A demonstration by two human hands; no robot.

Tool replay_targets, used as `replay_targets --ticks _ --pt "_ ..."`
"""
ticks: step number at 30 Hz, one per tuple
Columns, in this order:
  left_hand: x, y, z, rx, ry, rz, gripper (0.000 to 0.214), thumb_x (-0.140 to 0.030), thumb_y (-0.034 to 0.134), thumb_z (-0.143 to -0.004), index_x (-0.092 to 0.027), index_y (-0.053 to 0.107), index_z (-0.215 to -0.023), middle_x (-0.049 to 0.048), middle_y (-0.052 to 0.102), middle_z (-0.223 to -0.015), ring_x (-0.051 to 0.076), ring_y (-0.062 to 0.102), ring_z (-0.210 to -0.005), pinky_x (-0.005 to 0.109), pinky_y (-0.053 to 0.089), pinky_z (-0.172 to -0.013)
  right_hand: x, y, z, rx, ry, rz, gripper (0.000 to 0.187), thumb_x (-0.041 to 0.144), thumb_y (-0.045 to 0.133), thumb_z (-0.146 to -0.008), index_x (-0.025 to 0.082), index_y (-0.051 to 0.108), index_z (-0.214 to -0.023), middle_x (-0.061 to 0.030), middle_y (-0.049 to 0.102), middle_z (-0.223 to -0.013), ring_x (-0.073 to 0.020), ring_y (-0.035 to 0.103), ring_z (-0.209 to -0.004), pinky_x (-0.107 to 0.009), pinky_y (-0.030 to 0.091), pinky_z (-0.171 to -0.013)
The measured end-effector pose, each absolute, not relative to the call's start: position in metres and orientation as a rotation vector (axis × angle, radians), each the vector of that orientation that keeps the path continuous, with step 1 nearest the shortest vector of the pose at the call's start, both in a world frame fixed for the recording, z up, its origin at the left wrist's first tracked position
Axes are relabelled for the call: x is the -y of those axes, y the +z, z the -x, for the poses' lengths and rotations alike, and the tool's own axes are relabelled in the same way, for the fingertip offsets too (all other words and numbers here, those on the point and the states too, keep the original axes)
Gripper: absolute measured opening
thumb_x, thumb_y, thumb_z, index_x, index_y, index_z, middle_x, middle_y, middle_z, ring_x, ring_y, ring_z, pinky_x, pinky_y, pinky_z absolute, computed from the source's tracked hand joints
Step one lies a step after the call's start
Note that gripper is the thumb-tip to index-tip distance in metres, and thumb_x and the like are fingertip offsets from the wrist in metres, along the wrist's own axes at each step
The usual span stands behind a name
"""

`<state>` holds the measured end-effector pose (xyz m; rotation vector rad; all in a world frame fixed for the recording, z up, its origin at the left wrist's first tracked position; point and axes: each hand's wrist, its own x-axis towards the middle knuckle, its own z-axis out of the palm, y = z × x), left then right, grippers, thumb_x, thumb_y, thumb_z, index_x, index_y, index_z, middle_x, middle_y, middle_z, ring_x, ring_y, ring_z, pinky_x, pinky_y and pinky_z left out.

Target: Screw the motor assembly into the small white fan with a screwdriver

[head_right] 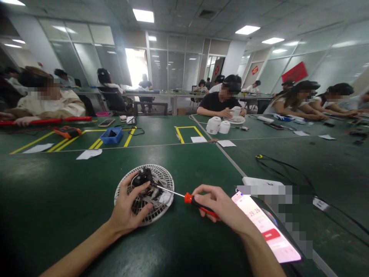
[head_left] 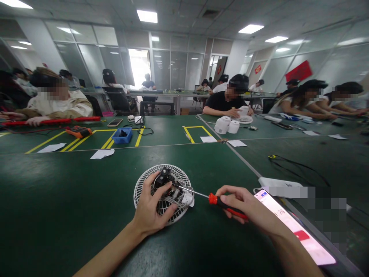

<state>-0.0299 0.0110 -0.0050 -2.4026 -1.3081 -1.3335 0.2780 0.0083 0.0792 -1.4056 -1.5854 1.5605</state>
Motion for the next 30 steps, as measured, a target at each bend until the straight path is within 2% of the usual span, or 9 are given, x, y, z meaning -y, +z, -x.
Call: replay_targets --ticks 7,10,13,18,24,27,30 --pt "-0.011 -0.005 0.030 1.309 -1.311 2.375 0.050 -0.040 0.064 -0.088 -0.020 0.055 -0.133 0.0162 0.028 -0.156 0.035 0.036 -0.143 0.057 0.041 -0.114 -0.010 0.072 -0.276 1.528 1.718 1.395 0.047 0.064 0.056 -0.091 0.017 0.058 -0.096 0.0026 0.062 -0.058 -0.0035 0.038 -0.033 -0.013 0.021 -0.029" --pt "-0.010 -0.007 0.031 1.313 -1.277 2.378 0.053 -0.041 0.065 -0.087 -0.021 0.054 -0.135 0.0163 0.027 -0.157 0.036 0.035 -0.144 0.057 0.042 -0.113 -0.010 0.071 -0.277 1.555 1.751 1.345 0.048 0.061 0.070 -0.084 0.020 0.052 -0.100 0.0066 0.060 -0.061 -0.0013 0.035 -0.033 -0.010 0.021 -0.029" --pt "-0.008 -0.009 0.030 1.316 -1.262 2.363 0.055 -0.041 0.066 -0.087 -0.021 0.053 -0.136 0.0168 0.026 -0.158 0.037 0.036 -0.144 0.057 0.042 -0.113 -0.008 0.071 -0.279 1.540 1.759 1.335 0.051 0.055 0.081 -0.076 0.024 0.046 -0.095 0.0096 0.059 -0.065 0.0002 0.035 -0.033 -0.009 0.021 -0.028" --pt "-0.003 -0.010 0.026 1.342 -1.182 2.315 0.056 -0.038 0.066 -0.088 -0.022 0.050 -0.139 0.0175 0.022 -0.161 0.038 0.032 -0.146 0.058 0.043 -0.112 -0.005 0.073 -0.279 1.503 1.840 1.348 0.045 0.058 0.072 -0.084 0.024 0.044 -0.093 0.0083 0.060 -0.057 -0.0029 0.040 -0.031 -0.009 0.025 -0.027" --pt "0.002 -0.013 0.021 1.380 -1.155 2.286 0.059 -0.037 0.065 -0.089 -0.023 0.046 -0.143 0.0165 0.013 -0.166 0.039 0.029 -0.149 0.059 0.042 -0.113 -0.003 0.073 -0.276 1.501 1.911 1.368 0.047 0.064 0.065 -0.084 0.023 0.044 -0.096 0.0062 0.060 -0.051 -0.0072 0.046 -0.032 -0.011 0.030 -0.029" --pt "0.004 -0.015 0.020 1.425 -1.195 2.264 0.061 -0.036 0.066 -0.089 -0.024 0.046 -0.145 0.0151 0.012 -0.167 0.039 0.030 -0.149 0.059 0.042 -0.114 -0.005 0.072 -0.277 1.549 1.868 1.367 0.049 0.064 0.067 -0.083 0.023 0.043 -0.096 0.0040 0.065 -0.058 -0.0060 0.046 -0.035 -0.011 0.029 -0.031" --pt "0.005 -0.016 0.021 1.400 -1.244 2.252 0.059 -0.033 0.068 -0.087 -0.026 0.049 -0.143 0.0128 0.010 -0.168 0.040 0.029 -0.150 0.059 0.042 -0.114 -0.005 0.074 -0.279 1.600 1.757 1.382 0.052 0.054 0.080 -0.076 0.024 0.043 -0.097 0.0036 0.068 -0.077 -0.0020 0.045 -0.039 -0.010 0.025 -0.032"
